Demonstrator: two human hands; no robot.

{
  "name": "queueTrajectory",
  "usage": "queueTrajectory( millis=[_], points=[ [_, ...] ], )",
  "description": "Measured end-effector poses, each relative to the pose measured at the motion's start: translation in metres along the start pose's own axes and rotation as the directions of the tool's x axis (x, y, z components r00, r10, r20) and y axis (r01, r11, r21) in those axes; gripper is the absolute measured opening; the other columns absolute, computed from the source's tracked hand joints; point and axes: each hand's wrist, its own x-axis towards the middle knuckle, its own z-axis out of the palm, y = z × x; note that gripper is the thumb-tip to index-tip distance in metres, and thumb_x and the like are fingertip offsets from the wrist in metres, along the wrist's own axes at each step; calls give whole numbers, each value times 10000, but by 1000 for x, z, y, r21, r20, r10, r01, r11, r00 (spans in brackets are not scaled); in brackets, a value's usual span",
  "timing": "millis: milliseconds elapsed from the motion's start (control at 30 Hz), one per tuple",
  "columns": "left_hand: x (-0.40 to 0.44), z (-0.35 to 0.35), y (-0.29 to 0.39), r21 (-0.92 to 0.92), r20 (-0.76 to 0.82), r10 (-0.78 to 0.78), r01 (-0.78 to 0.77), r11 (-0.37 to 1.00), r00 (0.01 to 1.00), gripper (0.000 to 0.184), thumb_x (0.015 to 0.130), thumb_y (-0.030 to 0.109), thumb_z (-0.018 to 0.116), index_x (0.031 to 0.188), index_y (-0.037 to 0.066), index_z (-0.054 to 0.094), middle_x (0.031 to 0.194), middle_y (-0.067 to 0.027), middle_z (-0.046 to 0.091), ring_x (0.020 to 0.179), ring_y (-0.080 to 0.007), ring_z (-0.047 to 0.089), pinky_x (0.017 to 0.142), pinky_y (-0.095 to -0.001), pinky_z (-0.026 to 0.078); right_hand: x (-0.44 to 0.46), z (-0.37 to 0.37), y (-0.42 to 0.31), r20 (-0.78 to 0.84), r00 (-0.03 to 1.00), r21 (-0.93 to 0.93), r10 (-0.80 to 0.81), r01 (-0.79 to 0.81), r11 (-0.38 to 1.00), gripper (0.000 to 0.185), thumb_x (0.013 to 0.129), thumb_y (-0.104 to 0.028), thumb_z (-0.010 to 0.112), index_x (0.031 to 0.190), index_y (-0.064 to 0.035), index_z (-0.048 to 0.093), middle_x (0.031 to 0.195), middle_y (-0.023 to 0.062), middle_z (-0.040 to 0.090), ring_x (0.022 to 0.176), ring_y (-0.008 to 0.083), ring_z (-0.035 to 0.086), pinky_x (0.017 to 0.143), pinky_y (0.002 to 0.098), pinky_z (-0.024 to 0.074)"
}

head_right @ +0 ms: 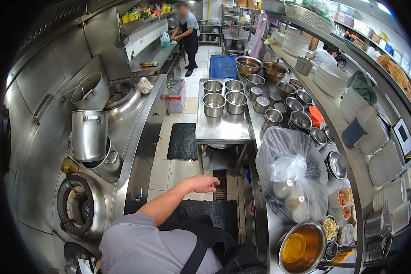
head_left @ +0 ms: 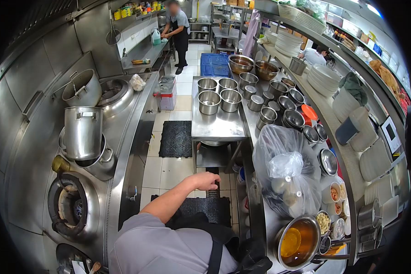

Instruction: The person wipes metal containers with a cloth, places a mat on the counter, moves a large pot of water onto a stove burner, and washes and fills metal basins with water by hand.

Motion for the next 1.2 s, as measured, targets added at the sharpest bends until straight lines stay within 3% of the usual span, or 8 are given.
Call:
queueTrajectory(
  millis=[333, 667, 800, 867, 967, 1000, 1067, 1200],
  points=[
    [-21, 11, -13, 15, 24, -47, 46, 999, 999, 432, 924, 267, 639, 1291, 47, 582, 1051, -137, 717, 992, -328, 674, 873, -434, 525, -12, 10, 7, -49, 998, -312, -45, 28, 950, 424, 887, -376, 709, 1254, -167, 676, 1085, 100, 725, 926, 313, 703, 817, 439, 557],
    [-15, 6, -12, 20, 6, -30, 30, 999, 1000, 424, 931, 261, 624, 1302, 60, 583, 1029, -133, 704, 979, -329, 660, 871, -431, 519, -13, 8, 2, -124, 983, -300, -135, 93, 949, 433, 885, -431, 693, 1231, -170, 685, 1030, 69, 734, 871, 296, 712, 761, 434, 568],
    [-16, 3, -25, -22, 19, -61, 61, 998, 998, 467, 915, 278, 662, 1299, 27, 576, 1099, -141, 708, 1005, -316, 679, 894, -413, 524, -10, -8, -19, -164, 953, -350, -253, 183, 918, 605, 836, -606, 693, 1227, -144, 686, 1052, 120, 712, 881, 326, 705, 764, 437, 568],
    [-7, 11, -52, -266, 3, 57, -54, 962, 998, 479, 932, 320, 664, 1304, 32, 574, 1118, -109, 706, 1008, -245, 682, 874, -394, 525, -14, -30, -43, -147, 942, -547, -301, 176, 818, 779, 753, -697, 718, 1232, -85, 670, 1075, 164, 686, 886, 361, 688, 776, 445, 570],
    [-3, 22, -72, -851, 154, -33, 150, 504, 988, 557, 975, 481, 599, 1364, 92, 514, 1201, -74, 672, 1093, -203, 651, 885, -396, 517, -10, -53, -73, -289, 852, -483, -437, 264, 835, 808, 766, -644, 754, 1296, -50, 613, 1071, 172, 685, 899, 345, 683, 769, 449, 569],
    [9, 54, -93, -982, 187, 113, 189, -3, 976, 674, 954, 613, 542, 1393, 108, 464, 1271, -85, 635, 1151, -247, 631, 921, -433, 517, -27, -42, -112, -234, 966, 185, 107, -63, 981, 848, 787, -582, 776, 1384, -35, 523, 1149, 185, 659, 957, 328, 672, 784, 448, 567],
    [12, 86, -98, -944, 233, 85, 247, -219, 969, 716, 945, 677, 468, 1407, 129, 454, 1371, -169, 563, 1259, -349, 567, 1036, -537, 468, -37, -20, -119, 27, 1000, 467, -1, -12, 884, 390, 1036, -205, 520, 1336, 40, 567, 1415, 211, 533, 1304, 313, 515, 1118, 400, 382],
    [4, 168, -80, -847, 298, 141, 330, -416, 944, 952, 880, 790, 412, 1519, 93, 306, 1449, -238, 479, 1326, -415, 491, 1071, -559, 422, -100, -11, -297, 313, 903, 923, -295, -216, 320, 542, 1031, -230, 531, 1467, 53, 379, 1431, 218, 509, 1297, 322, 526, 1106, 431, 414]
  ],
)
